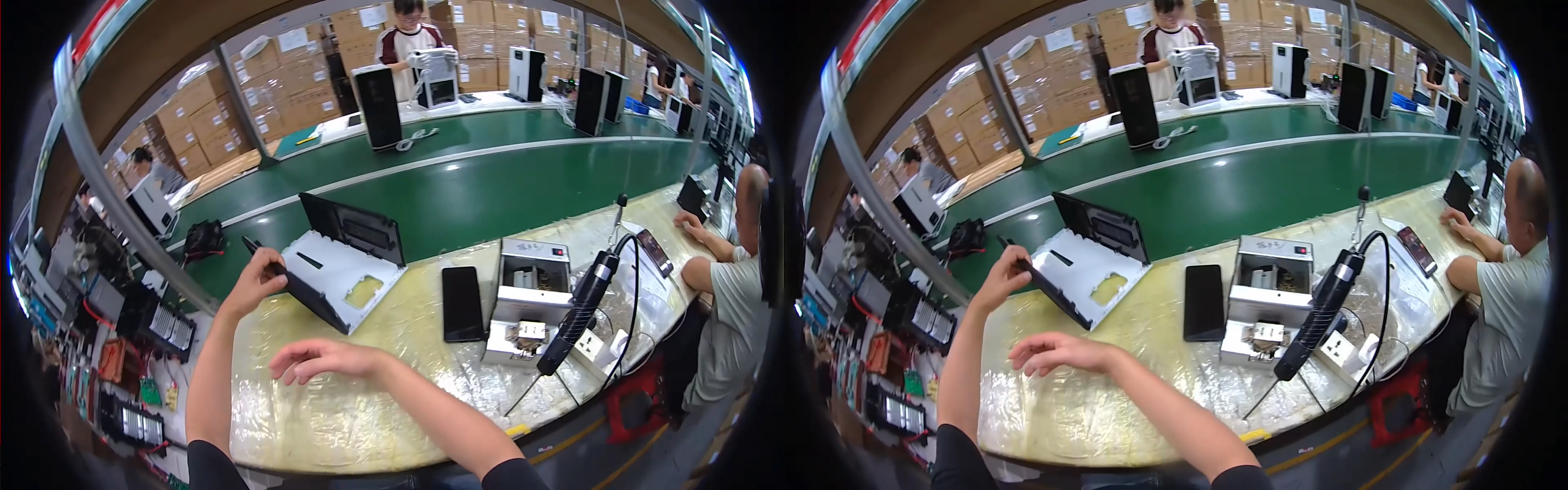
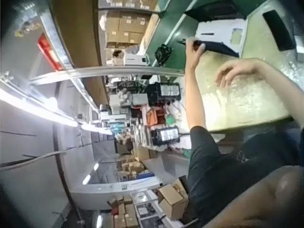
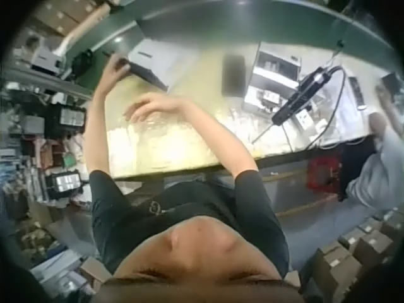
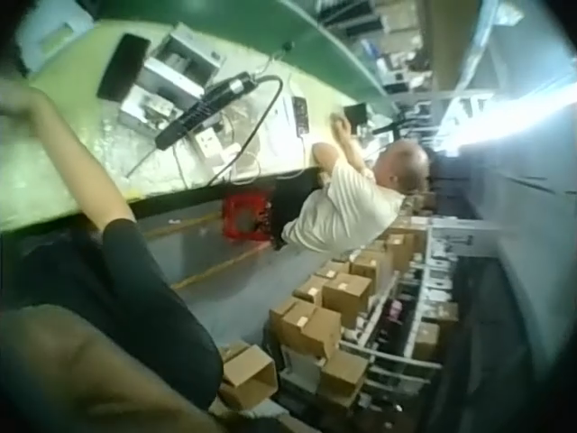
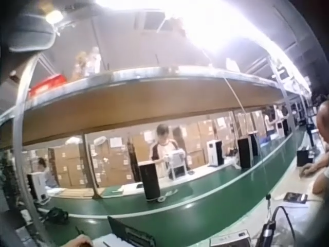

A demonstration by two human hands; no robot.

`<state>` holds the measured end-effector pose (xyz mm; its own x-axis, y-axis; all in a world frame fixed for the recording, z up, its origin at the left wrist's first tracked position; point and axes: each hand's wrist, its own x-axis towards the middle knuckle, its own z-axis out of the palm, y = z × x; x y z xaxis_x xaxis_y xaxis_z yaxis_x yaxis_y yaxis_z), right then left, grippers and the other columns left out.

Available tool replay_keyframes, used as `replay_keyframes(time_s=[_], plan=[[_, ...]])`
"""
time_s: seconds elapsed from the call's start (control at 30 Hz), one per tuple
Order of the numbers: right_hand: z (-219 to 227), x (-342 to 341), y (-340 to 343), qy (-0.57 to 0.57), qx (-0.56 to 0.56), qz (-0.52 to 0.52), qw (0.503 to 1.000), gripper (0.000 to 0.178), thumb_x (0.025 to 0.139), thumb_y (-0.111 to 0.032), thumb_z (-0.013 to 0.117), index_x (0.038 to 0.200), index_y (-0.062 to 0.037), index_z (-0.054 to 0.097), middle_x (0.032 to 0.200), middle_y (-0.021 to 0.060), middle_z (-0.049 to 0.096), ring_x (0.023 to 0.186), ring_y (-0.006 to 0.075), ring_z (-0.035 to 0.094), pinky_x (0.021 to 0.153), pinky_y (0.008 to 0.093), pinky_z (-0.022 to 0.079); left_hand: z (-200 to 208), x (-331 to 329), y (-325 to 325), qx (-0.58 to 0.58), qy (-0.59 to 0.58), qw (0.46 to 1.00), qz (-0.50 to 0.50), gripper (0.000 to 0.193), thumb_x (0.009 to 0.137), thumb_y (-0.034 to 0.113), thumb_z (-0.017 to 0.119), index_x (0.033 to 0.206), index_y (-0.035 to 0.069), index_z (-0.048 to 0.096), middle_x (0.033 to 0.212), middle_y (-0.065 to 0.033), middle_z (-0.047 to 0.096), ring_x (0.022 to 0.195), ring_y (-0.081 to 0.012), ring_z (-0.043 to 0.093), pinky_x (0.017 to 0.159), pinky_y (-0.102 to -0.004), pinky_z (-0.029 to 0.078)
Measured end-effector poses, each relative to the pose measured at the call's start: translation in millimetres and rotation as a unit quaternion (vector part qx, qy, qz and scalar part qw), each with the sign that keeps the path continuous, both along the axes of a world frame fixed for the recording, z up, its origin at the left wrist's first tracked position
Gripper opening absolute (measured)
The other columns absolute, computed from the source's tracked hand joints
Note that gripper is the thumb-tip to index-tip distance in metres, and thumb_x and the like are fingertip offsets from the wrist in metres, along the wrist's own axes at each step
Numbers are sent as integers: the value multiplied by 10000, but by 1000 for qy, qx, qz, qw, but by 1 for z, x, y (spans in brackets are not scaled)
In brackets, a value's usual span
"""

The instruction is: Assembling components and a heatsink into an electronic housing unit on a factory assembly line.

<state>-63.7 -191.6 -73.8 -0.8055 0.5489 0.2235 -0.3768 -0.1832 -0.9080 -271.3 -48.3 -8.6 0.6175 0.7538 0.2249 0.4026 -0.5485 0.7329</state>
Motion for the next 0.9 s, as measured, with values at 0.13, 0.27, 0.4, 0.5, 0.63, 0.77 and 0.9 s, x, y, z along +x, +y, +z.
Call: replay_keyframes(time_s=[0.13,0.27,0.4,0.5,0.63,0.77,0.9], plan=[[55,80,-10,171,80,7,982,553,926,-195,655,1414,4,490,1313,185,612,1187,301,631,1013,419,503,7,1,-47,-9,-56,998,-9,226,931,230,671,1051,52,600,1102,-15,464,965,-113,506,806,-232,437],[64,155,0,335,121,-192,914,427,909,-237,614,1301,-74,572,1150,163,670,1048,325,661,922,494,542,6,-7,-84,-8,-74,997,32,487,990,494,561,832,39,634,1023,-59,521,946,-155,507,838,-284,403],[44,187,25,280,55,-465,838,403,975,-229,532,1348,-75,530,1169,96,638,1047,225,606,920,381,479,-11,4,-100,74,-184,977,83,507,1000,488,546,787,38,641,1129,-80,585,961,-167,522,829,-277,386],[17,158,44,107,22,-541,834,474,1008,-287,501,1427,-66,469,1343,101,561,1184,198,546,997,374,431,-30,9,-85,48,-319,932,163,414,1050,398,486,1087,18,645,1227,-93,605,989,-153,571,851,-304,463],[-2,128,39,44,35,-543,838,551,1044,-377,444,1498,-67,406,1440,124,501,1296,207,485,1073,375,374,-74,35,-45,-118,-451,874,139,467,1100,375,368,1350,19,539,1230,-55,614,993,-99,590,891,-287,504],[-18,135,36,-5,94,-559,824,613,1066,-456,380,1549,-80,346,1485,91,454,1362,179,418,1114,324,321,-101,60,-31,-241,-444,858,97,494,1105,412,343,1356,34,540,1189,-29,617,970,-83,585,871,-255,496],[-22,149,27,31,56,-555,829,568,1102,-415,324,1560,-79,333,1206,-12,548,1004,67,503,904,213,410,-131,64,-50,-233,-389,881,135,506,1104,436,339,1348,46,549,1152,-13,618,959,-75,579,859,-246,491]])
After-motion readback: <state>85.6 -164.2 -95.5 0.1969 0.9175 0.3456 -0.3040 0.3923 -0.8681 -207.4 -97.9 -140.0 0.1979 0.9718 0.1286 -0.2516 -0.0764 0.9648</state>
